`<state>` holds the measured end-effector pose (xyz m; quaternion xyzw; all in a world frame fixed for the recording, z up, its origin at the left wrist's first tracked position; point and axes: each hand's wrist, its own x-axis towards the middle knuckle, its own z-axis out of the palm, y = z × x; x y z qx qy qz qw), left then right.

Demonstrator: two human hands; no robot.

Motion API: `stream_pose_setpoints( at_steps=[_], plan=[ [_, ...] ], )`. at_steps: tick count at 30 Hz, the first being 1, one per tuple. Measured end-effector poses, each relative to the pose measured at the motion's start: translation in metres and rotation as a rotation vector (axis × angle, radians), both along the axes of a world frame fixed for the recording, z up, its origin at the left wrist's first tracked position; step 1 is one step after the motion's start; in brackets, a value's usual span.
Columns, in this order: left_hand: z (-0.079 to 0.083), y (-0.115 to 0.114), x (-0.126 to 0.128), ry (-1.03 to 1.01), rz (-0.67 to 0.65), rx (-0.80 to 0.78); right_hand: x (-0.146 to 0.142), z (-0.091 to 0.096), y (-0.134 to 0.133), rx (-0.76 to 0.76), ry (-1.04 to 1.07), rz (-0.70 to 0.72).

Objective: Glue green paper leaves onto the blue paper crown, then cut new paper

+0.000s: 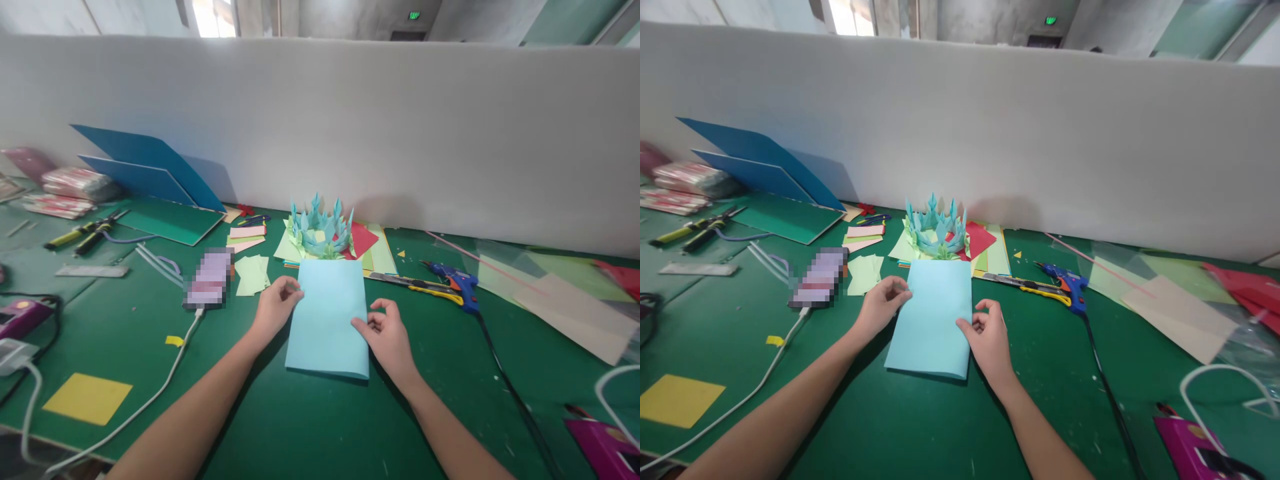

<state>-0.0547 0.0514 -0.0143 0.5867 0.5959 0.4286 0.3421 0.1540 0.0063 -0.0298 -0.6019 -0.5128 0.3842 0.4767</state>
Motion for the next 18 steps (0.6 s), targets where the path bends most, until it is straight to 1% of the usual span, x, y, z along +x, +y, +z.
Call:
stream_pose_setpoints(
  at_steps=[2,4,7,9,13,18],
  plan=[
    [0.002,-0.001,-0.001,0.105,-0.034,0.016,0.000,-0.001,-0.002,0.020,-0.104,0.023],
    [0.005,-0.002,-0.003,0.189,-0.062,0.014,-0.001,-0.001,-0.004,0.064,-0.288,0.076],
    [0.009,-0.002,-0.006,0.282,-0.082,-0.005,-0.003,-0.002,-0.007,0.198,-0.586,0.183],
    [0.010,-0.001,-0.009,0.295,-0.082,-0.033,-0.003,-0.002,-0.008,0.299,-0.712,0.221],
    [0.013,0.003,-0.014,0.299,-0.089,-0.111,0.000,-0.002,-0.007,0.430,-0.847,0.246],
    [0.016,0.007,-0.021,0.286,-0.119,-0.185,0.002,-0.006,-0.004,0.504,-0.865,0.371]
  ],
)
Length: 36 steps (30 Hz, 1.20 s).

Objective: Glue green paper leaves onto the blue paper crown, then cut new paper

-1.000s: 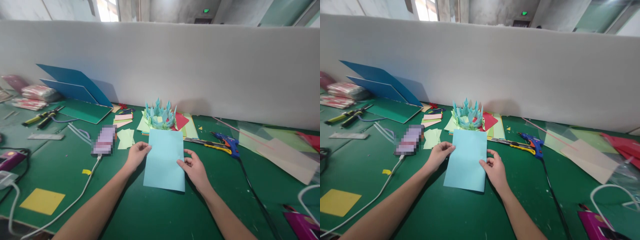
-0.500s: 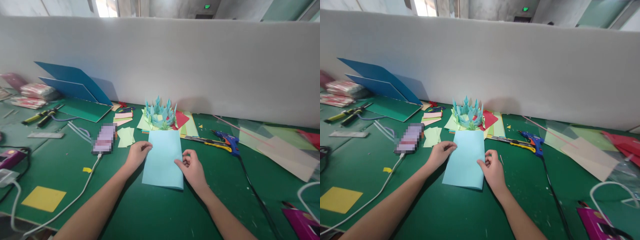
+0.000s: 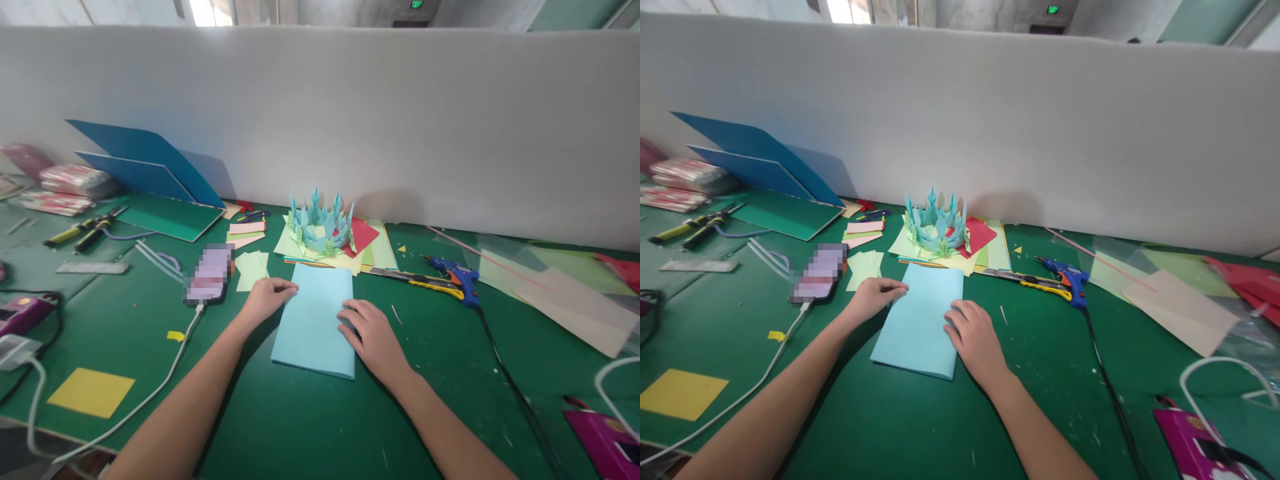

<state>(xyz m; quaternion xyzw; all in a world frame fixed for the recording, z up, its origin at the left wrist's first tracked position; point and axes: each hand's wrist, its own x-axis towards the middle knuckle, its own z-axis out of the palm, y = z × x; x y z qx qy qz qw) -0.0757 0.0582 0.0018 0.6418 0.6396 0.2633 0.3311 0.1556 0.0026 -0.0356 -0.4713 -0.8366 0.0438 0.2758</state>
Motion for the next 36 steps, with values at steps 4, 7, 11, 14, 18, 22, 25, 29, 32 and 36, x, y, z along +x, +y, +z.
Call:
stream_pose_setpoints(
  at_steps=[4,7,11,14,18,22,25,29,32,36],
  plan=[
    [0.001,0.001,-0.005,-0.038,-0.036,-0.033,0.001,-0.004,0.002,-0.023,-0.031,0.019],
    [0.000,0.002,-0.011,-0.127,-0.110,-0.120,0.002,-0.005,0.002,-0.033,-0.044,0.021],
    [-0.002,0.005,-0.022,-0.256,-0.192,-0.253,0.002,-0.006,0.002,-0.029,-0.051,0.020],
    [-0.003,0.006,-0.025,-0.293,-0.201,-0.290,0.002,-0.006,0.002,-0.023,-0.053,0.025],
    [-0.001,0.006,-0.025,-0.287,-0.184,-0.304,0.002,-0.004,0.002,-0.016,-0.057,0.029],
    [0.001,0.004,-0.024,-0.251,-0.205,-0.278,0.002,-0.003,0.001,-0.034,-0.060,0.032],
    [0.005,0.001,-0.022,-0.186,-0.242,-0.238,0.002,-0.003,0.002,-0.052,-0.054,0.040],
    [0.013,-0.007,-0.012,0.066,-0.286,-0.113,0.002,-0.003,0.002,-0.068,-0.053,0.049],
    [0.017,-0.013,-0.003,0.268,-0.303,-0.015,0.002,-0.003,0.003,-0.092,-0.056,0.055],
    [0.020,-0.017,0.003,0.388,-0.318,0.010,0.005,0.002,0.000,-0.191,-0.097,0.078]
  ],
)
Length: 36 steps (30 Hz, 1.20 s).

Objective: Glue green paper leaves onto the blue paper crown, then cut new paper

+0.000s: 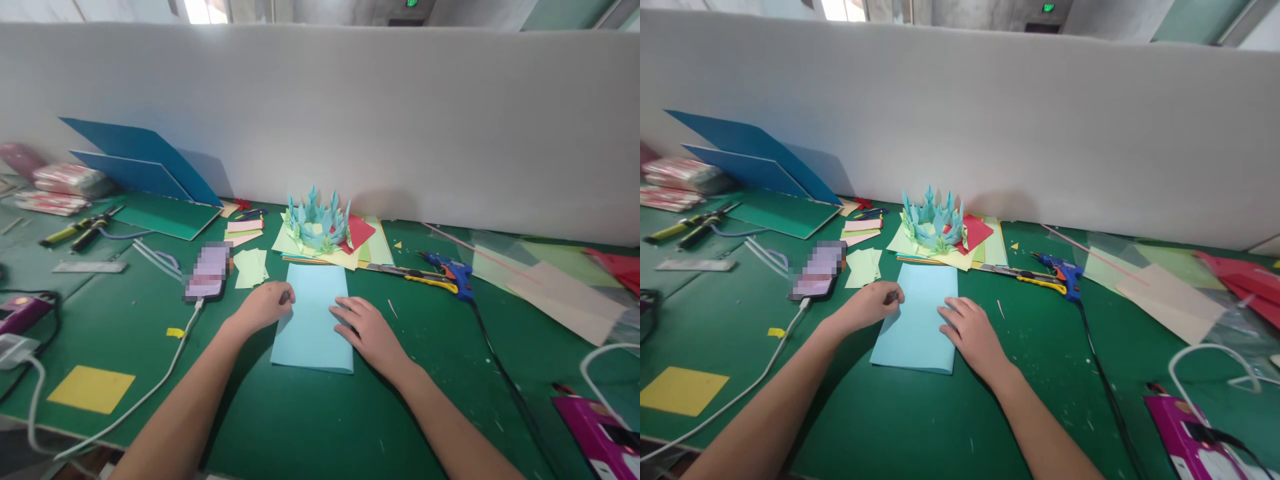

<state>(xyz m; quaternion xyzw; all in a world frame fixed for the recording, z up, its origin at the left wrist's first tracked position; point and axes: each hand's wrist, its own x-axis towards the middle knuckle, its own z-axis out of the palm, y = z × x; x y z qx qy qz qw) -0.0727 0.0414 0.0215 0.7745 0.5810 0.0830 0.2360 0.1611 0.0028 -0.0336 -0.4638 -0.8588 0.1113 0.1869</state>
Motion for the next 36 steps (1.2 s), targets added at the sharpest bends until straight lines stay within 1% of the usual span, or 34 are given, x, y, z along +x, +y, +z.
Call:
stream_pose_setpoints(
  at_steps=[6,9,15,17,19,20,21,23,24,25,28,30,33,36],
  plan=[
    [0.007,-0.003,-0.003,0.056,-0.002,-0.057,0.003,0.016,-0.012,-0.237,-0.114,0.135],
    [0.009,-0.003,-0.006,0.093,-0.002,-0.069,0.002,0.022,-0.015,-0.317,-0.155,0.174],
    [0.005,-0.003,-0.011,0.144,0.015,0.003,0.004,0.027,-0.013,-0.362,-0.163,0.231],
    [0.003,-0.005,-0.004,0.156,0.041,0.057,0.005,0.030,-0.012,-0.364,-0.171,0.238],
    [-0.001,-0.008,0.010,0.151,0.070,0.137,0.005,0.032,-0.011,-0.368,-0.176,0.242],
    [-0.004,-0.010,0.019,0.126,0.040,0.181,0.005,0.032,-0.011,-0.370,-0.178,0.242],
    [-0.009,-0.013,0.028,0.049,-0.075,0.249,0.005,0.032,-0.010,-0.372,-0.178,0.244],
    [-0.019,-0.016,0.044,-0.118,-0.344,0.317,0.005,0.032,-0.011,-0.355,-0.163,0.244],
    [-0.025,-0.017,0.050,-0.176,-0.426,0.343,0.004,0.032,-0.012,-0.339,-0.151,0.240],
    [-0.030,-0.017,0.054,-0.211,-0.472,0.368,0.004,0.031,-0.013,-0.324,-0.144,0.235],
    [-0.042,-0.013,0.054,-0.234,-0.499,0.378,0.003,0.029,-0.020,-0.294,-0.170,0.192],
    [-0.045,-0.010,0.051,-0.198,-0.524,0.358,0.003,0.028,-0.027,-0.276,-0.194,0.163],
    [-0.043,-0.006,0.050,-0.110,-0.564,0.346,0.003,0.026,-0.035,-0.247,-0.176,0.170],
    [-0.039,-0.005,0.055,-0.013,-0.604,0.358,0.002,0.028,-0.037,-0.271,-0.182,0.177]
  ],
)
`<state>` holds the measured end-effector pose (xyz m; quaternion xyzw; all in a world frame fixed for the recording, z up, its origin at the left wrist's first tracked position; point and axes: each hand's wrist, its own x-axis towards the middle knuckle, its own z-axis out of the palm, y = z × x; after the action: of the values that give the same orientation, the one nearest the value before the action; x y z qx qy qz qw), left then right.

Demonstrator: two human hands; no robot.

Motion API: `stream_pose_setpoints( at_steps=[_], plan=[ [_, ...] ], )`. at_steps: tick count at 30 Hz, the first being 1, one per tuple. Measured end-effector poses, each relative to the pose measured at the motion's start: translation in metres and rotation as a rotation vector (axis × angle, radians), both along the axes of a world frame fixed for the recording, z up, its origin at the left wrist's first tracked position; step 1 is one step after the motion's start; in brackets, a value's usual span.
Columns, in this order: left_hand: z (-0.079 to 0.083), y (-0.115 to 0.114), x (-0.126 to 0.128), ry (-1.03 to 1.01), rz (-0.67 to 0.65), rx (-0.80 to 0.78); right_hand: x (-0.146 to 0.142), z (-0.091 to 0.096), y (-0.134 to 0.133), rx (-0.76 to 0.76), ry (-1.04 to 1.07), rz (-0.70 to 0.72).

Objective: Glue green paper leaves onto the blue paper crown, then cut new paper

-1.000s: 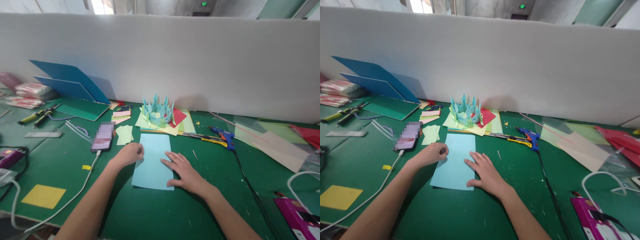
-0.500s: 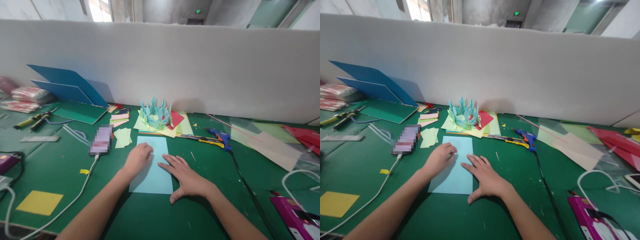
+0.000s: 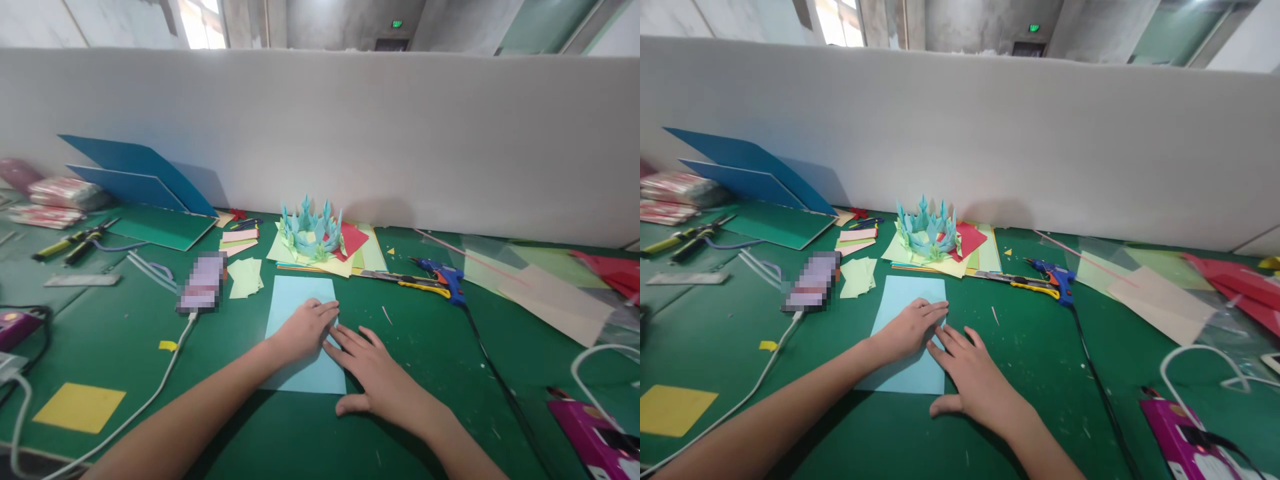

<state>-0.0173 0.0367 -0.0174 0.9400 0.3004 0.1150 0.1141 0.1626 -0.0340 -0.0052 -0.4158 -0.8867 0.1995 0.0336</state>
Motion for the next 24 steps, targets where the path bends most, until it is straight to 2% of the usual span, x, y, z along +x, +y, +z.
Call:
stream_pose_setpoints(
  at_steps=[2,7,12,18,21,24],
  plan=[
    [0.001,0.003,0.005,0.067,0.015,0.028,0.000,0.003,0.001,-0.035,-0.015,-0.004],
    [-0.003,0.016,0.010,0.077,0.245,0.107,0.004,0.008,0.004,-0.075,0.036,0.006],
    [-0.005,0.023,0.013,0.065,0.298,0.139,0.009,0.005,0.003,-0.071,0.082,0.000],
    [0.004,0.022,0.019,0.153,0.354,0.152,0.007,0.004,0.004,-0.083,0.093,-0.007],
    [0.001,0.017,0.014,0.145,0.392,0.189,0.006,0.002,0.001,-0.120,0.039,0.024],
    [-0.003,0.008,0.004,0.116,0.483,0.224,0.006,0.001,-0.009,-0.126,0.036,0.054]
  ],
)
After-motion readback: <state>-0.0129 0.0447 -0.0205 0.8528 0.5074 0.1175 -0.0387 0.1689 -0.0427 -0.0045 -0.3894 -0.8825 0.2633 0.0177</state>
